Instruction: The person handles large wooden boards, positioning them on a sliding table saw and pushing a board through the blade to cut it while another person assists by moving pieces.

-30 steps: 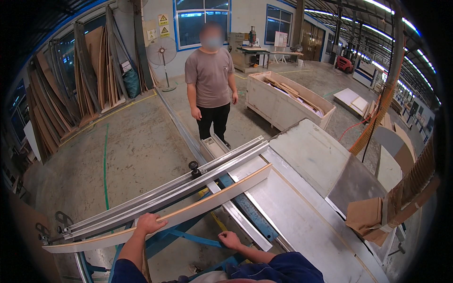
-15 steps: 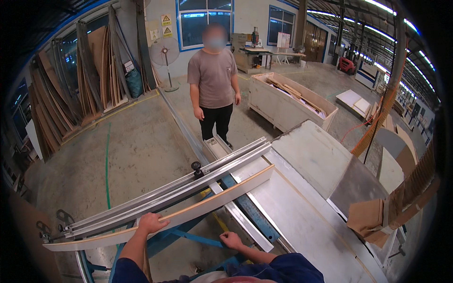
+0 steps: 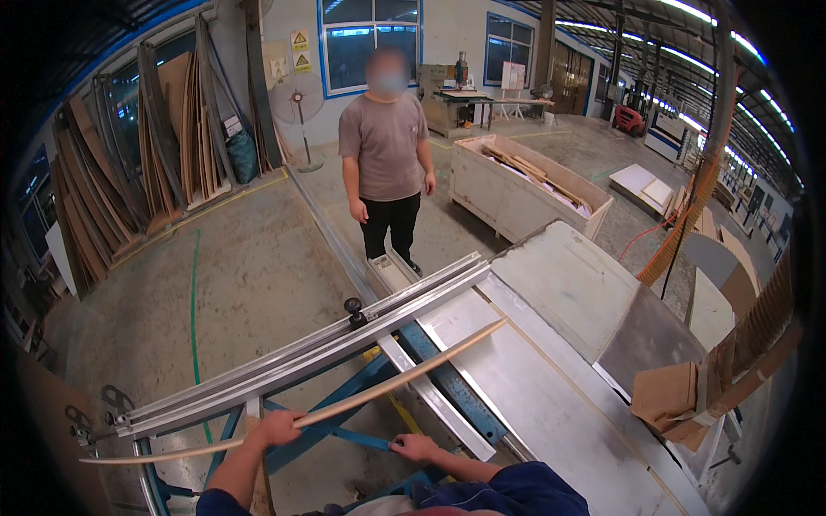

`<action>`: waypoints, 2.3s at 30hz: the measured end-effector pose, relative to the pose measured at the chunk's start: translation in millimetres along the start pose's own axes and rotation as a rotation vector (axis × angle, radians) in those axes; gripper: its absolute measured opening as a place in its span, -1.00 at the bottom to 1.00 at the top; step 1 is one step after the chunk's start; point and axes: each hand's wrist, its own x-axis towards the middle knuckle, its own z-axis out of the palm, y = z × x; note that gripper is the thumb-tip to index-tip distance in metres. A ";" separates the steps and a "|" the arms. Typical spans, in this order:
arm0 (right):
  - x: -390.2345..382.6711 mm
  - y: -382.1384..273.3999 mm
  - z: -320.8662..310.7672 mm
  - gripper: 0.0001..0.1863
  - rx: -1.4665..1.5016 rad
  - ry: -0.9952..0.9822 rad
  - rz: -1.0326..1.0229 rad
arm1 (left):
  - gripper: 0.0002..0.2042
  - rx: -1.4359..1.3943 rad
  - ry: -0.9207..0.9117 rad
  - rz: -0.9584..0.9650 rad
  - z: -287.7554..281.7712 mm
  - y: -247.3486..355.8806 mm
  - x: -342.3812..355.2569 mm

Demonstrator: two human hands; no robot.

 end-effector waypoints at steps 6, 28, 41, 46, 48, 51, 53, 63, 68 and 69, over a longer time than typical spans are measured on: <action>6.6 4.6 0.6 -0.14 -0.044 -0.091 -0.039 | -0.32 0.193 0.290 0.191 81.9 18.0 -35.4; -28.9 -67.3 -157.0 -0.32 0.058 0.393 -0.568 | 0.10 -0.335 0.288 0.217 4.7 81.0 -3.3; -52.7 -135.4 -231.5 0.18 0.146 0.261 -0.669 | 0.20 -0.471 0.175 0.452 -77.0 193.9 12.1; -50.9 -131.6 -233.8 0.26 0.164 0.265 -0.671 | 0.24 -0.481 0.209 0.429 -78.4 187.4 14.9; -51.9 -130.3 -235.6 0.26 0.173 0.261 -0.629 | 0.27 -0.483 0.216 0.394 -80.7 183.9 14.1; -50.7 -129.6 -236.7 0.27 0.177 0.233 -0.648 | 0.33 -0.512 0.199 0.395 -81.9 180.3 14.3; -48.8 -128.6 -236.5 0.28 0.162 0.246 -0.648 | 0.35 -0.496 0.199 0.401 -81.3 178.0 14.8; -52.0 -126.9 -246.7 0.36 0.110 0.253 -0.654 | 0.40 -0.474 0.204 0.427 -85.6 170.2 14.7; -56.5 -128.8 -247.5 0.43 0.062 0.268 -0.646 | 0.35 -0.480 0.182 0.363 -90.9 176.0 9.1; -55.5 -126.8 -247.2 0.39 0.082 0.264 -0.667 | 0.35 -0.456 0.197 0.399 -91.1 175.8 8.7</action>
